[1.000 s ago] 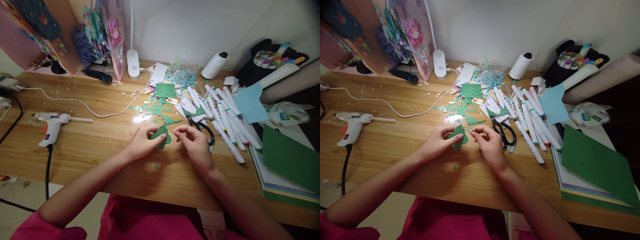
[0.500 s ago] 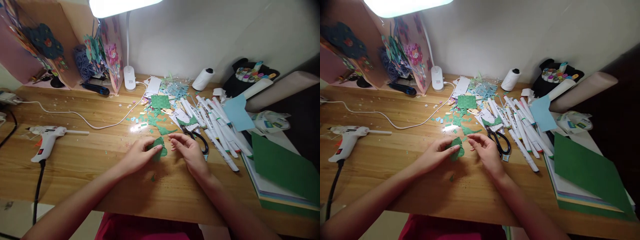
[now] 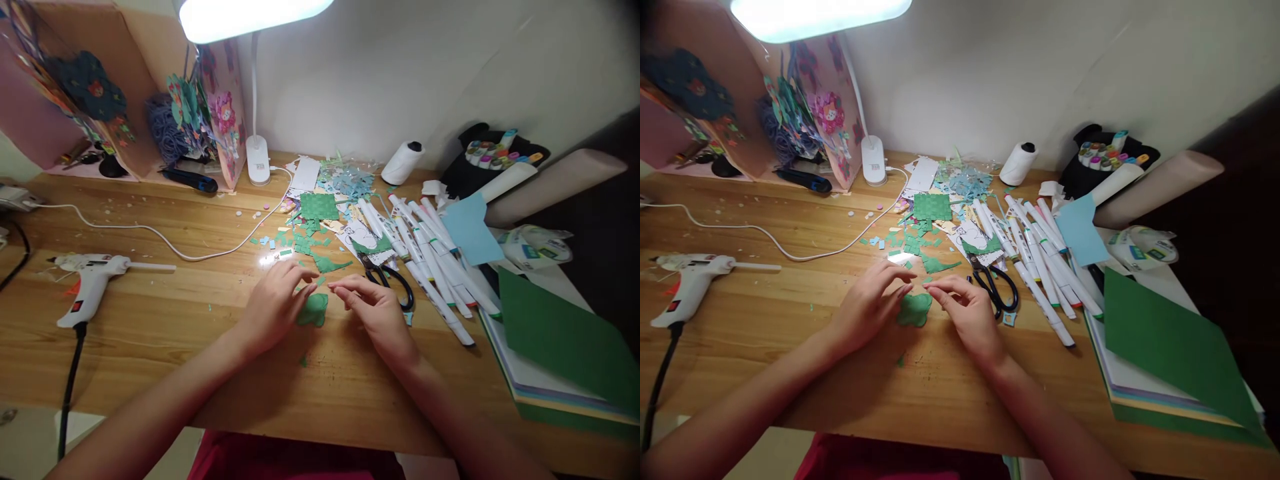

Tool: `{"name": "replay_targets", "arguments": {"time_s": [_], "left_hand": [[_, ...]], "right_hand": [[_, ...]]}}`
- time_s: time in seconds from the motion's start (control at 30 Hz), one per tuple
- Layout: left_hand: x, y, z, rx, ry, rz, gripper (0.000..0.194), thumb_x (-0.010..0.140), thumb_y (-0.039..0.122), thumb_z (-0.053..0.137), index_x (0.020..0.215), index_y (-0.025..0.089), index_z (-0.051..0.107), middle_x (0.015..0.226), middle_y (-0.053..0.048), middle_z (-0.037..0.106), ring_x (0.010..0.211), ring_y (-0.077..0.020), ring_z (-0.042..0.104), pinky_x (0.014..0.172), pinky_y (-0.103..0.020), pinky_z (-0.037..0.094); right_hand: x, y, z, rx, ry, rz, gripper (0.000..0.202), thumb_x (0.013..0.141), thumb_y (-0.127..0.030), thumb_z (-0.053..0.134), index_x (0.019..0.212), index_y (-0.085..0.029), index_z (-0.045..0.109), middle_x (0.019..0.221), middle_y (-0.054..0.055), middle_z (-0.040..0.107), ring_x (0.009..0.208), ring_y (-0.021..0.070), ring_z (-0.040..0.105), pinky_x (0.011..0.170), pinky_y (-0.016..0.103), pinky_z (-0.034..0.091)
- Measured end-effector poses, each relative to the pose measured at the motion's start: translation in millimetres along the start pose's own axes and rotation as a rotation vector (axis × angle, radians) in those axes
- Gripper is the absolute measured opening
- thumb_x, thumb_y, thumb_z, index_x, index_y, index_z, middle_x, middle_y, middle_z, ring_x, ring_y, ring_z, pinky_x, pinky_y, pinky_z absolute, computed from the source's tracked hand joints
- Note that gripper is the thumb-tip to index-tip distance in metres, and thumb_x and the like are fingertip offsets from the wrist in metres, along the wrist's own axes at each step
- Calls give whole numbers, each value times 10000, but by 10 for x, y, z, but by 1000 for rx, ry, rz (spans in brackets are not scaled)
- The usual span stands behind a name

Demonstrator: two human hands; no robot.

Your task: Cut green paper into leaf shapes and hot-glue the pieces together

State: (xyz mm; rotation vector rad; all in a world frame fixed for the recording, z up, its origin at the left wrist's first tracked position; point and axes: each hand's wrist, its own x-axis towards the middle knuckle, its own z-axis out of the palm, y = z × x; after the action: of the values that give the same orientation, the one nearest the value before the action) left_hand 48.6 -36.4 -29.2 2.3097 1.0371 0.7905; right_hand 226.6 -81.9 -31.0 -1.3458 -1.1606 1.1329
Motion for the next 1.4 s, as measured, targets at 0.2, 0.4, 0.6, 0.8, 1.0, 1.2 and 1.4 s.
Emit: {"name": "replay_targets", "arguments": {"time_s": [0.2,0.4,0.6,0.8,1.0,1.2,1.4], "left_hand": [[-5,-24,4,34,167,190,131,858,200,569,935,174,672,819,-59,667,769,-153,600,684,-278,476],[-6,-62,-33,166,185,339,176,829,142,583,982,184,661,811,-39,679,752,-149,584,658,-271,449],[2,-97,-58,260,96,413,116,844,188,556,895,173,659,756,-23,659,712,-143,554,617,-260,426],[17,-94,-90,204,49,403,133,850,203,545,776,166,648,726,-23,641,687,-134,532,610,-251,417],[21,-120,-133,149,-23,367,155,868,216,524,795,162,649,759,-34,638,707,-133,530,645,-257,421],[32,-114,-115,142,21,331,146,879,205,514,836,159,645,778,-46,645,744,-146,537,671,-271,439],[52,-93,-101,-37,93,253,153,889,192,513,927,171,660,813,-59,659,767,-145,570,687,-280,461]], "right_hand": [[-7,60,9,237,-146,221,163,785,-359,661,874,-271,765,855,10,720,680,117,559,617,234,459],[-24,41,8,414,-158,359,177,742,-347,703,871,-246,771,921,40,735,687,105,571,622,219,489],[-7,53,0,365,-191,375,188,762,-332,683,895,-229,768,828,38,732,675,109,577,653,236,489],[-18,55,9,324,-216,373,210,779,-325,666,944,-230,756,841,40,731,671,106,567,659,238,479],[-20,37,6,335,-230,394,189,766,-327,677,899,-229,767,826,38,729,682,105,557,643,225,460],[-16,15,2,372,-202,394,185,747,-334,690,874,-226,771,782,33,713,660,108,546,633,245,457],[-3,-12,-11,435,-187,416,190,735,-338,696,860,-217,774,757,22,704,632,89,522,607,212,432]]}}
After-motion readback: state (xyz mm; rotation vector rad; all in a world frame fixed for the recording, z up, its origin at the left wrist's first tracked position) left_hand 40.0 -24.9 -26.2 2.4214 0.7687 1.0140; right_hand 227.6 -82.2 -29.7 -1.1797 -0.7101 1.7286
